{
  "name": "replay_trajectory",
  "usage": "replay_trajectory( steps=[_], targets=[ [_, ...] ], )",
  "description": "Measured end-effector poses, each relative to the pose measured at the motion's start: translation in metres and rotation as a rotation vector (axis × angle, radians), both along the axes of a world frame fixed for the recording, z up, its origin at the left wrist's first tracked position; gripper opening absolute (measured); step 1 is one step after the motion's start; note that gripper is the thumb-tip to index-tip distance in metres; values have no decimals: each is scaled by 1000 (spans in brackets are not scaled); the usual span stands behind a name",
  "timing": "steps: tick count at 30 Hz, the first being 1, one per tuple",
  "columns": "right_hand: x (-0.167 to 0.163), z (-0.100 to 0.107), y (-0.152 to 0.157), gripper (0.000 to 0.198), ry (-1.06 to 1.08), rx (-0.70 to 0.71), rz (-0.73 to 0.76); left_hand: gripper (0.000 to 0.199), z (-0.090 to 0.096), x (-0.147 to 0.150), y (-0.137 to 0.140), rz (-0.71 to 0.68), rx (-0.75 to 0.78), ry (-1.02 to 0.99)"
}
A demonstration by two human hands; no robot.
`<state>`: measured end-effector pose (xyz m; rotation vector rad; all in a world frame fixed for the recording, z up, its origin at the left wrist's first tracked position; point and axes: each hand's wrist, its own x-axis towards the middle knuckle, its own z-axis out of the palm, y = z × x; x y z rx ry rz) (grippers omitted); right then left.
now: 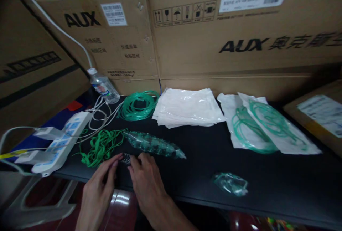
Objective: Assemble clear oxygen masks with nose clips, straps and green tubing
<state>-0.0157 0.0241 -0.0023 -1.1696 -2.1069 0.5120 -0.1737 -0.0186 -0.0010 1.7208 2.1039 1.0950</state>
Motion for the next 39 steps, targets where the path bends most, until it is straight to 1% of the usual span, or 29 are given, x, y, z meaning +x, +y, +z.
replay_trajectory(
  steps=[1,3,4,5,6,7,8,9,10,11,12,14,15,16,17,19,21,24,25,27,28,30,33,35,37,39],
  targets=[
    [12,6,-4,27,10,13,22,33,0,0,-1,21,7,24],
    [47,19,-17,26,31,48,67,35,0,1,-3,83,30,51],
    [71,26,-25,25,54,89,83,35,1,3,-4,108,57,53],
    [97,33,-32,27,85,163,76,33,3,6,-6,124,93,45],
    [125,39,-40,30,79,209,-13,30,5,12,-7,126,138,30],
    [154,44,-47,32,41,232,-138,26,7,19,-8,104,180,13],
    [182,47,-52,33,16,222,-261,21,10,30,-9,57,211,-5],
    [207,47,-56,32,-20,215,-350,18,12,45,-9,-18,218,-26],
    [229,46,-59,30,-60,209,-419,16,14,62,-8,-118,193,-48],
    [247,42,-61,31,-108,199,-487,17,16,82,-6,-237,147,-81],
    [260,37,-63,36,-134,153,-542,21,16,105,-4,-360,63,-117],
    [276,23,-65,51,-147,35,-566,33,15,151,2,-562,-80,-159],
    [279,17,-66,54,-131,-21,-556,40,13,173,5,-643,-143,-167],
    [279,11,-67,54,-101,-67,-540,44,11,192,9,-670,-166,-164],
    [278,7,-67,50,-57,-104,-530,43,11,207,12,-700,-181,-168],
    [275,6,-68,41,57,-163,-536,27,11,227,19,-732,-192,-210],
    [269,12,-68,39,182,-230,-579,13,17,232,24,-744,-180,-301],
    [259,29,-65,42,372,-364,-627,4,29,223,26,-760,-164,-475],
    [255,34,-63,42,430,-408,-619,5,33,219,26,-756,-191,-538],
    [248,43,-61,38,504,-454,-572,17,40,213,24,-700,-307,-675],
    [245,45,-60,37,508,-442,-541,24,42,210,23,-639,-366,-743],
    [240,48,-59,35,441,-340,-485,35,44,208,22,-497,-435,-858],
    [235,45,-59,46,270,-135,-404,44,44,206,22,-343,-446,-980],
    [229,41,-59,51,214,-79,-327,46,44,204,21,-315,-449,-1019],
    [222,35,-58,52,221,-72,-263,45,44,203,19,-324,-446,-1013],
    [213,29,-54,52,254,-82,-255,43,45,202,19,-333,-434,-969]
  ],
)
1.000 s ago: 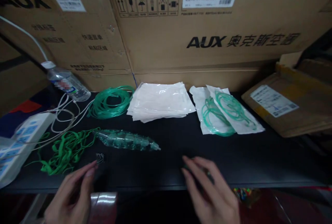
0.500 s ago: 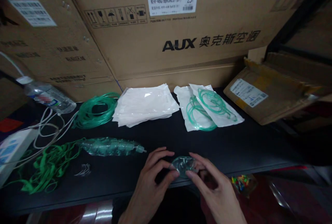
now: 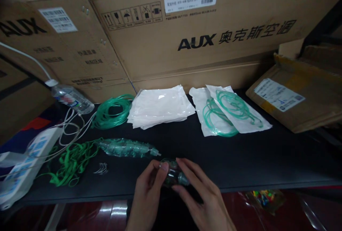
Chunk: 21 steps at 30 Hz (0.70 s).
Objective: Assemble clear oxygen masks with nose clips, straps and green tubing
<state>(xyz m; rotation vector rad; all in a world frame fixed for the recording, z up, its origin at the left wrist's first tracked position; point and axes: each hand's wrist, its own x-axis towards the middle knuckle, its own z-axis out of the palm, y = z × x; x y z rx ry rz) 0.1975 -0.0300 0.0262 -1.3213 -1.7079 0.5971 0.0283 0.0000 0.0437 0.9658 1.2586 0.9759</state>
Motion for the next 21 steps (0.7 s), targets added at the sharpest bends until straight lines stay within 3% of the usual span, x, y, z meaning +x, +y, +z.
replay_trajectory(
  steps=[8,10,14,17,21],
  targets=[
    [-27,-10,34,35,222,-136,40,33,7,-26,14,-50,194,340],
    [-34,-10,43,32,258,-154,24,27,10,-44,19,-10,331,523],
    [-47,-11,56,32,286,-142,10,15,16,-80,32,93,783,825],
    [-53,-12,61,32,296,-124,6,25,14,-96,44,-88,957,914],
    [-56,-13,65,34,294,-108,-13,35,4,-103,56,-311,936,985]
  ],
)
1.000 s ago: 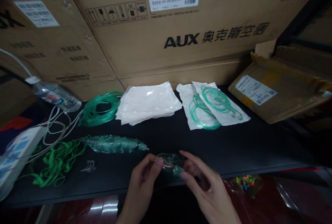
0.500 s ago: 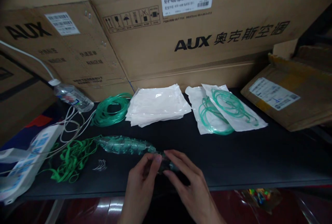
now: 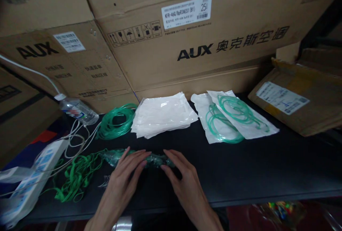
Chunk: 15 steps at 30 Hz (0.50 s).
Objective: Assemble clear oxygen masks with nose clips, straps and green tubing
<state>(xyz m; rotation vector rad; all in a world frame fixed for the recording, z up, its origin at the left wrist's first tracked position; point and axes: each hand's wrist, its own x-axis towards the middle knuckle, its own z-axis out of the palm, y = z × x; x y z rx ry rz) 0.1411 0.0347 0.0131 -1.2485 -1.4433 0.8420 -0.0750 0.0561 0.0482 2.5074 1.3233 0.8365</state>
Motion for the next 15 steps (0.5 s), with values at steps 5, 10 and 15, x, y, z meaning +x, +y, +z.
replay_trajectory(
  steps=[5,10,15],
  targets=[
    [-4,-2,0,32,-18,-12,-47,36,-5,-2,5,4,-9,11],
    [-10,-4,3,34,-44,-7,-21,43,-3,-4,7,-26,-38,60],
    [-14,-6,6,42,-73,2,7,42,-6,-9,10,-32,-6,57]
  ],
)
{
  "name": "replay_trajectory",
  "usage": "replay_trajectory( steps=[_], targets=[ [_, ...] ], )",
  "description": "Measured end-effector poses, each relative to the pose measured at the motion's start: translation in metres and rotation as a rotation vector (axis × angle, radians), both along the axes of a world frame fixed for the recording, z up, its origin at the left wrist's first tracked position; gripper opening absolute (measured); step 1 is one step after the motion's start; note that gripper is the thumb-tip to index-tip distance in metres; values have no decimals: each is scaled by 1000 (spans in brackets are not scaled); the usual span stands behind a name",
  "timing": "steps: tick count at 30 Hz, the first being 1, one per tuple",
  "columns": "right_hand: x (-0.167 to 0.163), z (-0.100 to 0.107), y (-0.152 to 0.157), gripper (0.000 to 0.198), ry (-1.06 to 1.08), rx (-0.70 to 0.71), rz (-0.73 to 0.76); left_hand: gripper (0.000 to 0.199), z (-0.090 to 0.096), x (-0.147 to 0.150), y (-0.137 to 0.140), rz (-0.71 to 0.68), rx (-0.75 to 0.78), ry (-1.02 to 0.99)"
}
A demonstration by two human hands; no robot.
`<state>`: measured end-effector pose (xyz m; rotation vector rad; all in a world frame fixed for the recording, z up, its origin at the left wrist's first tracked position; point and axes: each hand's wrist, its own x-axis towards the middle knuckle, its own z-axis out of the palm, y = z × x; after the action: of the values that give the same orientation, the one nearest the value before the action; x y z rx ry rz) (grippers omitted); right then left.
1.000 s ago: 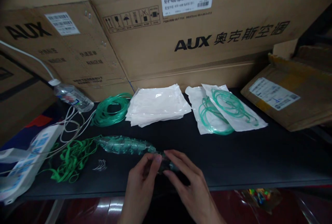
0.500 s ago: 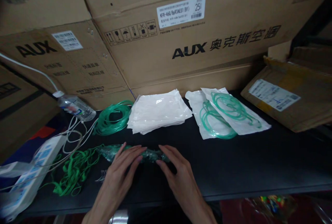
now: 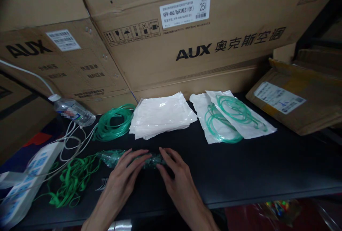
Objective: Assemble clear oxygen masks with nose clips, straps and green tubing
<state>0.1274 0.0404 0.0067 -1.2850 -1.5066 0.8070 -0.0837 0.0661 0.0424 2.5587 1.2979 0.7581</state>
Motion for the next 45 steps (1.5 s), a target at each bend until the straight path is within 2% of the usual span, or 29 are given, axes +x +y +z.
replay_trajectory(
  steps=[6,9,11,14,19,25,31,39,41,45],
  targets=[
    [0,-3,-1,43,27,-15,17,46,2,-2,-1,-21,-22,2],
    [0,-7,1,37,245,-121,-66,42,3,-2,-1,-14,-12,-7],
    [0,-8,2,44,389,-188,-138,39,3,-1,-1,-4,-8,-13],
    [3,-6,6,57,480,-257,-147,40,2,-1,-1,9,-17,-16],
    [8,5,11,59,548,-366,-139,38,1,-1,1,-4,-2,-41],
    [2,12,11,55,517,-385,-129,35,3,2,2,11,14,-51],
    [5,19,12,50,437,-381,-40,36,1,4,1,26,-30,-80],
    [12,12,23,46,282,-364,28,39,5,8,-2,41,-37,-83],
    [13,10,23,41,236,-335,29,36,8,11,-3,55,-38,-81],
    [17,8,20,30,109,-229,0,18,12,21,-1,115,-60,-100]
  ],
)
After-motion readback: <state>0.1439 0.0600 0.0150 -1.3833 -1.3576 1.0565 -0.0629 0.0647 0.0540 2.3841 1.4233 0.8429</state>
